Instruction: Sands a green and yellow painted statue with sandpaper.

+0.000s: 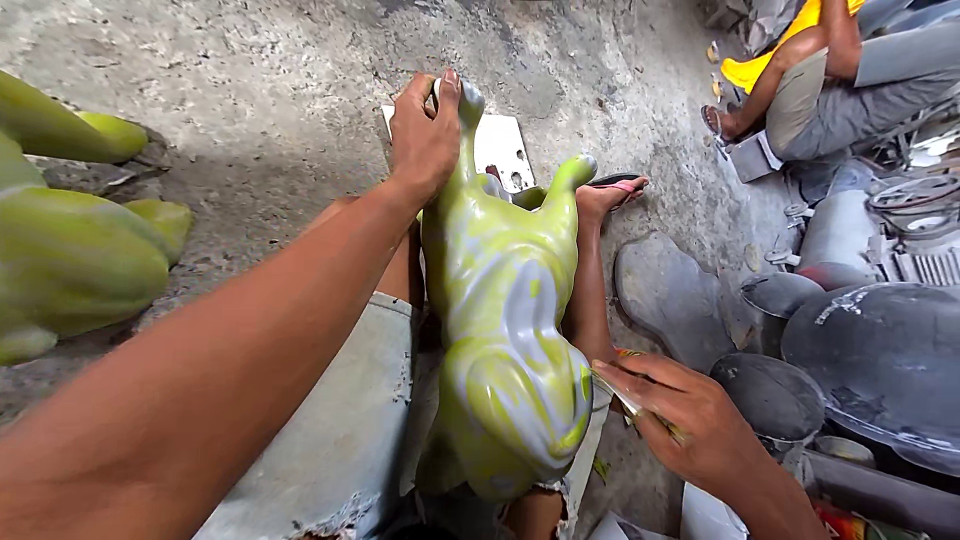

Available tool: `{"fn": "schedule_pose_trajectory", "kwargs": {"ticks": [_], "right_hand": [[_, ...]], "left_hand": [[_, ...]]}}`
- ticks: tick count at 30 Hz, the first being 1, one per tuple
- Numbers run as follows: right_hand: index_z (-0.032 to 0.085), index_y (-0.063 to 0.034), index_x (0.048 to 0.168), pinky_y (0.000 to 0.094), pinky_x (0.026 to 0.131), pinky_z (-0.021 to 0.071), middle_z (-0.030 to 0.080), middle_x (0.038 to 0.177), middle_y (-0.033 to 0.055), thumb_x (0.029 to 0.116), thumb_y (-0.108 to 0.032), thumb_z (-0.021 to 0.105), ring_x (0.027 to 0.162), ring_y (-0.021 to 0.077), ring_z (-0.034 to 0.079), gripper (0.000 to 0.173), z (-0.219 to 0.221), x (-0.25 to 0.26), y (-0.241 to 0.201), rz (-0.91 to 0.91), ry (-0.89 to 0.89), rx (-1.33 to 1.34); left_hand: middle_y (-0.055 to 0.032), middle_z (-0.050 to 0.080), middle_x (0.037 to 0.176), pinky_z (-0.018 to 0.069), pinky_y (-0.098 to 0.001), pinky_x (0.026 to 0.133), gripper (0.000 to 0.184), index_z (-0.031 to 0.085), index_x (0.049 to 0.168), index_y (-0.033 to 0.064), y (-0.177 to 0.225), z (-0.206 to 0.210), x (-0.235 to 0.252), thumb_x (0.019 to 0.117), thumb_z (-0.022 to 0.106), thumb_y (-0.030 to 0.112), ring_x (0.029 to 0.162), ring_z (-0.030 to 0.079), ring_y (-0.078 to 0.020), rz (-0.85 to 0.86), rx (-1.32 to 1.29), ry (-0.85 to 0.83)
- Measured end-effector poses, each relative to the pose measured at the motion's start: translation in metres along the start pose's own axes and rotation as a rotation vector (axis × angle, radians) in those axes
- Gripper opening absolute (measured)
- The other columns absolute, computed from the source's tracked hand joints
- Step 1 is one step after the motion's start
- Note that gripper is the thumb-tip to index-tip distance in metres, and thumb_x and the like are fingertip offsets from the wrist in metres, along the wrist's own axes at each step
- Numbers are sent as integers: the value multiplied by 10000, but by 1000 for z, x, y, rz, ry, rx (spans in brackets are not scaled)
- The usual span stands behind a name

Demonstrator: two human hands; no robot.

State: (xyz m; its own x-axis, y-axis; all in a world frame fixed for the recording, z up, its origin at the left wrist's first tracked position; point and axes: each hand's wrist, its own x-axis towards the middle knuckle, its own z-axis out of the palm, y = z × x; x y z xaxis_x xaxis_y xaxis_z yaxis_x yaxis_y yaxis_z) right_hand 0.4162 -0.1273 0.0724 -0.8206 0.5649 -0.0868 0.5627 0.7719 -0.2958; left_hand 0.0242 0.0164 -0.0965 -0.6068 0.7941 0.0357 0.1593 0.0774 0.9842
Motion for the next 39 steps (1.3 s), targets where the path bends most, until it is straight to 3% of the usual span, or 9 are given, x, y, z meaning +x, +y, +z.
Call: {"fn": "schedule_pose_trajectory", "kwargs": {"ticks": [2, 8, 12, 17, 24, 31, 35, 39], "right_hand": [[705, -307, 1326, 299, 873, 604, 699, 1230, -42, 995, -206, 529, 1089, 75, 673, 388, 1, 7, -12, 87, -60, -58], [713, -303, 1275, 340, 822, 594, 702, 1170, -13, 990, -248, 502, 1063, 156, 672, 359, -1, 7, -39, 113, -120, -212], [735, -314, 1266, 329, 835, 595, 716, 1174, -39, 1005, -266, 490, 1060, 113, 678, 361, -5, 15, -33, 143, -104, -222], [742, -327, 1237, 324, 748, 589, 686, 1130, -80, 988, -297, 490, 966, 82, 668, 355, -2, 37, -32, 228, -226, -276], [743, -275, 1241, 359, 680, 596, 697, 1099, 16, 931, -221, 510, 949, 193, 695, 391, -1, 25, -68, 258, -237, -382], [709, -187, 1320, 357, 723, 599, 684, 1204, 94, 916, -133, 608, 995, 243, 693, 420, 7, 1, -119, 460, -231, -321], [714, -136, 1311, 352, 779, 606, 691, 1187, 129, 934, -108, 623, 998, 244, 696, 389, 19, -10, -141, 538, -141, -227], [743, -174, 1265, 360, 847, 591, 709, 1165, 73, 953, -130, 592, 1042, 198, 680, 350, 13, -19, -137, 520, -108, -71]], "left_hand": [[-52, 624, 839, 524, -425, 739, 489, 639, 1087, 117, 1, 2, 0, 1073, 403, 545, 763, 630, -169, -2, -1, 0], [-50, 618, 827, 521, -444, 718, 494, 634, 1078, 125, 1, 4, 2, 1071, 394, 556, 743, 622, -184, -12, -18, -15], [-54, 621, 825, 523, -451, 713, 492, 631, 1079, 119, 2, 4, 1, 1070, 398, 552, 740, 627, -190, -14, -13, -14], [-50, 640, 854, 530, -452, 728, 478, 632, 1078, 128, 4, 4, -1, 1071, 396, 544, 779, 647, -184, -19, -24, -10], [-46, 615, 844, 510, -448, 730, 489, 628, 1062, 119, 6, 0, -4, 1068, 401, 552, 773, 624, -184, -32, -8, -11], [-32, 613, 836, 507, -437, 718, 484, 630, 1061, 130, 5, 0, -4, 1065, 402, 557, 756, 619, -171, -24, -7, -16], [-26, 605, 826, 502, -431, 716, 473, 630, 1061, 134, 4, -1, -5, 1066, 407, 551, 748, 612, -168, -21, -12, -6], [-36, 622, 840, 511, -443, 723, 490, 638, 1087, 138, 2, -2, -4, 1064, 399, 565, 761, 626, -173, -23, -5, -10]]}}
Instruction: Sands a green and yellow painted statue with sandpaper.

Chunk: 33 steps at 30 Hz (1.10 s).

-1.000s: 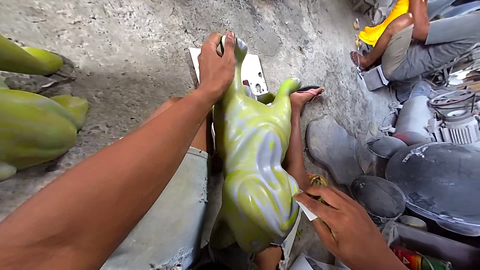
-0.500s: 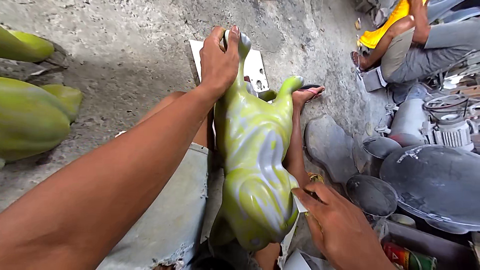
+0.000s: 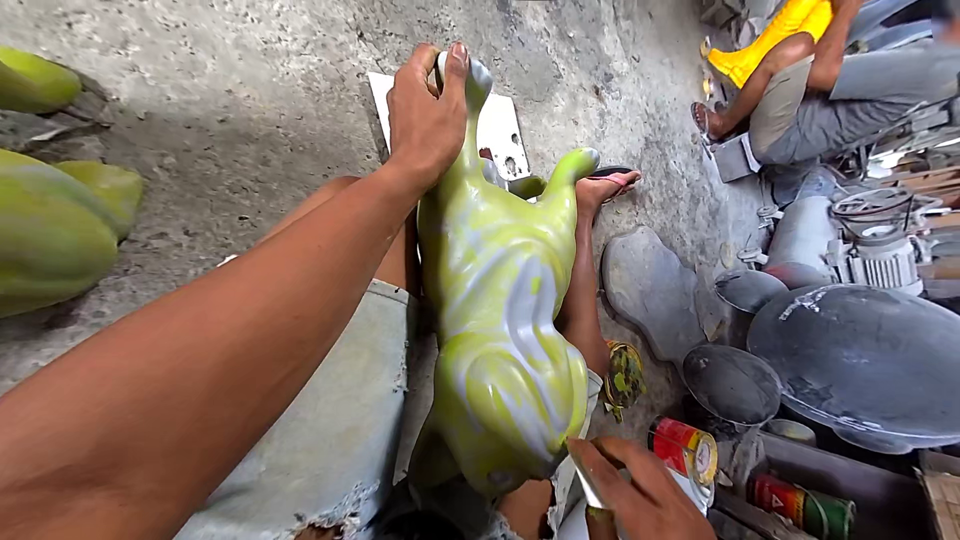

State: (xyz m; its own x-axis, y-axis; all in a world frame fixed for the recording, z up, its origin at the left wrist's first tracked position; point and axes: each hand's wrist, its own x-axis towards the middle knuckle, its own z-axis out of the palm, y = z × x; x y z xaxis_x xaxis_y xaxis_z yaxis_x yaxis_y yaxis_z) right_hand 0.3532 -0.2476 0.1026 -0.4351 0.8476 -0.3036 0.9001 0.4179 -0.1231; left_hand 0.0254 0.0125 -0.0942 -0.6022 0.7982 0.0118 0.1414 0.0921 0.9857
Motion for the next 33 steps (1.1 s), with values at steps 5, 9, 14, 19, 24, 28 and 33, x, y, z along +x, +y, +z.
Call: {"fn": "schedule_pose_trajectory", "kwargs": {"ticks": [5, 9, 14, 19, 24, 28, 33], "right_hand": [[782, -235, 1132, 351, 816, 610, 726, 1101, -65, 938, -191, 573, 993, 77, 684, 289, -7, 46, 54, -107, 160, 196], [790, -247, 1146, 307, 790, 622, 719, 1103, -90, 979, -188, 579, 954, 51, 684, 275, 1, 88, 81, -180, 164, 304], [779, -226, 1187, 286, 788, 625, 717, 1155, -74, 989, -135, 610, 966, 67, 689, 276, 10, 114, 97, -242, 39, 454], [785, -202, 1191, 286, 859, 634, 734, 1144, -65, 980, -123, 627, 1010, 62, 700, 275, 12, 116, 106, -347, -16, 412], [783, -221, 1199, 291, 884, 624, 723, 1203, -56, 965, -118, 629, 1057, 65, 691, 299, 4, 110, 123, -433, -15, 314], [791, -176, 1169, 273, 811, 629, 728, 1118, -36, 938, -79, 645, 964, 69, 694, 290, 5, 120, 122, -429, 60, 395], [801, -163, 1115, 294, 827, 634, 714, 1145, -31, 951, -54, 640, 994, 88, 691, 254, 8, 136, 108, -445, -96, 488]], "left_hand": [[-39, 619, 847, 508, -435, 734, 484, 636, 1086, 133, 1, 1, 0, 1067, 401, 555, 772, 622, -170, 14, -7, 7], [-50, 606, 830, 503, -452, 714, 485, 619, 1071, 128, 0, 0, 1, 1069, 397, 559, 747, 611, -192, 16, -15, 5], [-45, 599, 815, 502, -443, 708, 474, 622, 1076, 122, -1, -1, 1, 1072, 404, 542, 726, 601, -185, 17, -12, 5], [-35, 609, 818, 509, -423, 704, 467, 631, 1081, 131, -2, 0, 1, 1072, 406, 540, 727, 608, -168, 17, -19, 7], [-23, 593, 805, 495, -414, 694, 459, 630, 1061, 137, -2, -1, 1, 1072, 408, 539, 711, 591, -162, 19, -22, 7], [-26, 583, 795, 488, -420, 686, 462, 622, 1055, 135, -1, -1, 1, 1071, 410, 545, 705, 583, -166, 20, -28, 12], [-33, 609, 830, 508, -416, 724, 469, 632, 1061, 126, -2, -1, 1, 1071, 414, 541, 750, 611, -160, 33, -19, 6]]}}
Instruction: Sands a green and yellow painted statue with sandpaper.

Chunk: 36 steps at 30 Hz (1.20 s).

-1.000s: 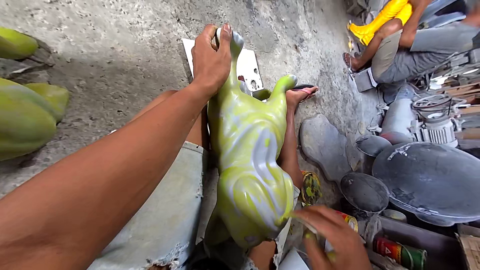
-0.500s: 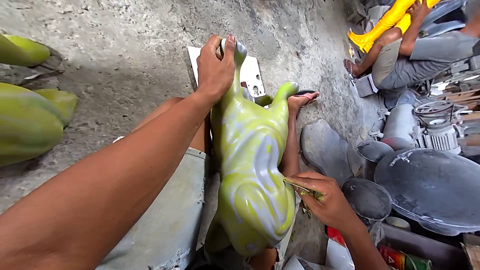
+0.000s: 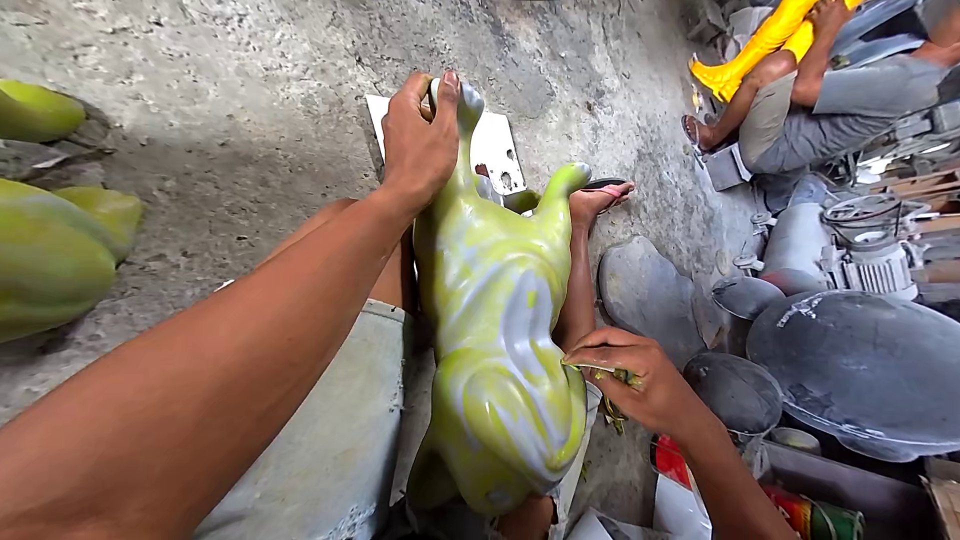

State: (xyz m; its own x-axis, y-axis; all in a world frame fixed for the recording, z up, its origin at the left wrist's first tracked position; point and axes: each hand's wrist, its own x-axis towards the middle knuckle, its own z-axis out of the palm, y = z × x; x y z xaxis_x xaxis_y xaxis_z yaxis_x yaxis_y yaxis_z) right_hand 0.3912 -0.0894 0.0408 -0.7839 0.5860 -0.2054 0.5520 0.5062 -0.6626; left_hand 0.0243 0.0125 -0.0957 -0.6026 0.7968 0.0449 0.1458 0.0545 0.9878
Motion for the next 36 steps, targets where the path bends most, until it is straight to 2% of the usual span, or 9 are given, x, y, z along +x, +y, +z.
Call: {"fn": "schedule_pose_trajectory", "kwargs": {"ticks": [4, 9, 12, 15, 20, 23, 28, 32, 36], "right_hand": [[795, -183, 1133, 280, 847, 626, 706, 1141, -54, 958, -68, 617, 1021, 67, 679, 274, -4, -1, -12, 21, -53, -46], [765, -276, 1213, 254, 823, 604, 686, 1153, -83, 985, -153, 564, 1003, 15, 656, 328, 4, -19, -36, 68, -38, -319], [749, -265, 1239, 278, 834, 604, 696, 1176, -29, 980, -178, 552, 1029, 71, 673, 337, 16, -30, -54, 96, -4, -495], [748, -238, 1241, 304, 774, 617, 702, 1182, 4, 978, -180, 544, 1012, 130, 694, 338, 30, -41, -72, 147, 32, -607], [747, -184, 1240, 298, 700, 615, 701, 1159, 42, 948, -141, 574, 972, 175, 704, 342, 52, -57, -99, 220, 65, -708], [750, -156, 1243, 290, 721, 612, 704, 1159, 54, 949, -109, 589, 1002, 182, 700, 338, 67, -62, -120, 321, 82, -725], [781, -122, 1182, 295, 720, 610, 726, 1099, 63, 944, -102, 617, 960, 185, 711, 290, 92, -61, -148, 473, 187, -672], [774, -91, 1188, 295, 703, 605, 725, 1058, 77, 938, -108, 628, 898, 178, 710, 290, 106, -58, -165, 552, 238, -611], [766, -97, 1213, 296, 733, 599, 721, 1083, 74, 904, -88, 645, 911, 162, 699, 332, 108, -57, -172, 576, 262, -496]], "left_hand": [[-26, 588, 796, 498, -402, 703, 466, 629, 1043, 124, -1, -2, 0, 1073, 412, 536, 714, 592, -150, -1, -3, 11], [-51, 624, 862, 512, -415, 751, 494, 636, 1075, 104, 3, -3, -2, 1071, 408, 541, 779, 620, -162, -9, 12, -5], [-48, 620, 855, 512, -407, 747, 487, 636, 1071, 102, 3, -2, -3, 1073, 410, 534, 771, 617, -157, -8, 2, -2], [-34, 616, 828, 517, -402, 732, 475, 638, 1075, 111, 3, -1, -4, 1068, 424, 536, 746, 618, -146, -16, -7, -3], [-30, 617, 841, 516, -390, 744, 470, 634, 1074, 113, 3, -2, -4, 1071, 417, 530, 761, 620, -138, -12, 3, -5], [-31, 622, 838, 519, -400, 739, 471, 635, 1084, 118, 2, -2, -3, 1070, 417, 535, 759, 625, -144, -20, -1, -9], [-29, 638, 880, 522, -410, 772, 476, 642, 1107, 126, 2, -2, -3, 1067, 413, 541, 807, 639, -140, -21, 14, -8], [-23, 628, 873, 518, -408, 769, 480, 645, 1118, 130, 2, -4, -4, 1064, 416, 548, 797, 628, -138, -21, 17, -6], [-49, 630, 899, 515, -425, 780, 522, 641, 1165, 120, 0, -7, -4, 1065, 392, 568, 807, 623, -163, -24, 34, -13]]}}
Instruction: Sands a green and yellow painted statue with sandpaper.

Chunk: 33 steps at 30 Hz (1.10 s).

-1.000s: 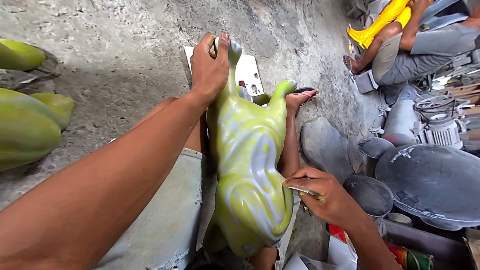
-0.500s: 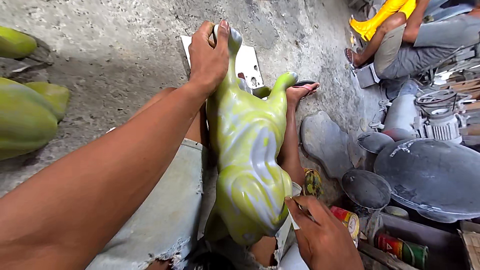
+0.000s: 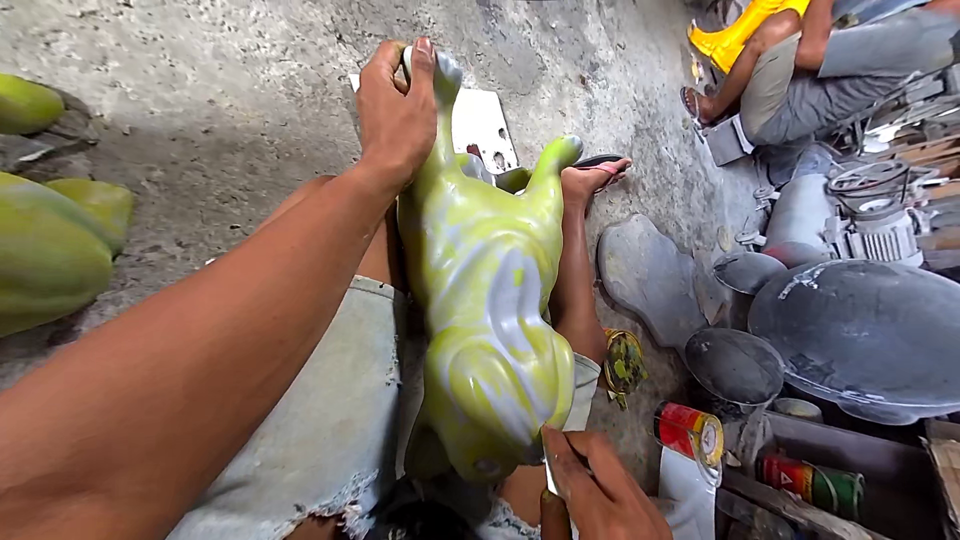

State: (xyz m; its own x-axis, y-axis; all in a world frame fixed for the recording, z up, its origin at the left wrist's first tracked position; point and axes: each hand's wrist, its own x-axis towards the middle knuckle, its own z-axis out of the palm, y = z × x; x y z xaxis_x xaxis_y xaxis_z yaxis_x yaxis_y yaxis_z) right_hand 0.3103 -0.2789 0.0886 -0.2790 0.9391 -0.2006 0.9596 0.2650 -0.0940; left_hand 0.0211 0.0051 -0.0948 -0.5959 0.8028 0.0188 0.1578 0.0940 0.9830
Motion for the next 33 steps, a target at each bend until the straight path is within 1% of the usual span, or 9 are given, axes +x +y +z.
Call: {"fn": "schedule_pose_trajectory", "kwargs": {"ticks": [2, 5, 7, 9, 12, 19, 22, 29, 33], "right_hand": [[775, -109, 1195, 299, 757, 602, 725, 1097, 62, 912, -83, 641, 931, 138, 698, 314, -3, 1, 7, -15, -10, 162], [782, -85, 1130, 290, 793, 619, 727, 1099, 51, 925, -32, 629, 955, 105, 695, 261, -7, 11, 33, -62, 1, 565], [773, -51, 1113, 325, 866, 618, 725, 1113, 73, 913, -2, 608, 1023, 145, 692, 264, -4, 24, 56, -101, 120, 708], [768, -55, 1128, 330, 851, 622, 725, 1127, 76, 945, -41, 600, 1025, 166, 697, 249, 6, 39, 80, -118, 250, 746], [777, -106, 1149, 320, 816, 626, 733, 1110, 34, 979, -116, 610, 977, 145, 703, 238, 25, 62, 102, -125, 321, 737], [766, -213, 1222, 279, 848, 624, 717, 1158, -72, 998, -161, 585, 1022, 33, 682, 293, 40, 87, 99, -236, 219, 530], [770, -231, 1224, 264, 825, 620, 732, 1132, -73, 988, -170, 582, 991, 21, 689, 307, 39, 84, 103, -279, 204, 403], [763, -217, 1227, 287, 896, 606, 731, 1156, -11, 960, -153, 626, 1076, 94, 685, 307, 31, 71, 136, -447, 181, 290], [727, -233, 1305, 285, 808, 629, 736, 1143, -35, 988, -185, 594, 967, 50, 700, 348, 12, 90, 148, -391, 155, 367]], "left_hand": [[-88, 650, 955, 519, -468, 826, 556, 644, 1192, 105, -1, -3, 1, 1064, 380, 576, 865, 640, -199, -2, 21, -11], [-71, 626, 917, 517, -418, 791, 538, 641, 1150, 92, -4, -4, 4, 1076, 378, 556, 807, 614, -166, 32, 17, -1], [-70, 626, 919, 516, -400, 795, 528, 640, 1157, 89, -5, -6, 3, 1079, 385, 545, 809, 615, -152, 38, 6, 8], [-73, 635, 939, 524, -386, 805, 533, 639, 1180, 86, -6, -8, 1, 1082, 384, 544, 824, 622, -144, 37, 0, 11], [-61, 625, 926, 528, -367, 804, 535, 631, 1143, 83, -7, -12, 0, 1083, 378, 551, 824, 624, -126, 34, -12, 22], [-32, 592, 896, 519, -342, 791, 529, 607, 1061, 86, -9, -14, -3, 1085, 365, 556, 812, 605, -96, 34, -6, 54], [-32, 599, 904, 524, -335, 794, 533, 616, 1078, 85, -6, -12, -4, 1085, 367, 556, 815, 610, -93, 27, -5, 57], [-20, 592, 885, 523, -329, 778, 511, 604, 1038, 94, -5, -9, -4, 1083, 383, 552, 798, 605, -90, 35, -16, 57], [-66, 617, 920, 526, -381, 799, 546, 629, 1119, 70, -4, -6, -2, 1080, 384, 556, 820, 616, -135, 17, -4, 50]]}}
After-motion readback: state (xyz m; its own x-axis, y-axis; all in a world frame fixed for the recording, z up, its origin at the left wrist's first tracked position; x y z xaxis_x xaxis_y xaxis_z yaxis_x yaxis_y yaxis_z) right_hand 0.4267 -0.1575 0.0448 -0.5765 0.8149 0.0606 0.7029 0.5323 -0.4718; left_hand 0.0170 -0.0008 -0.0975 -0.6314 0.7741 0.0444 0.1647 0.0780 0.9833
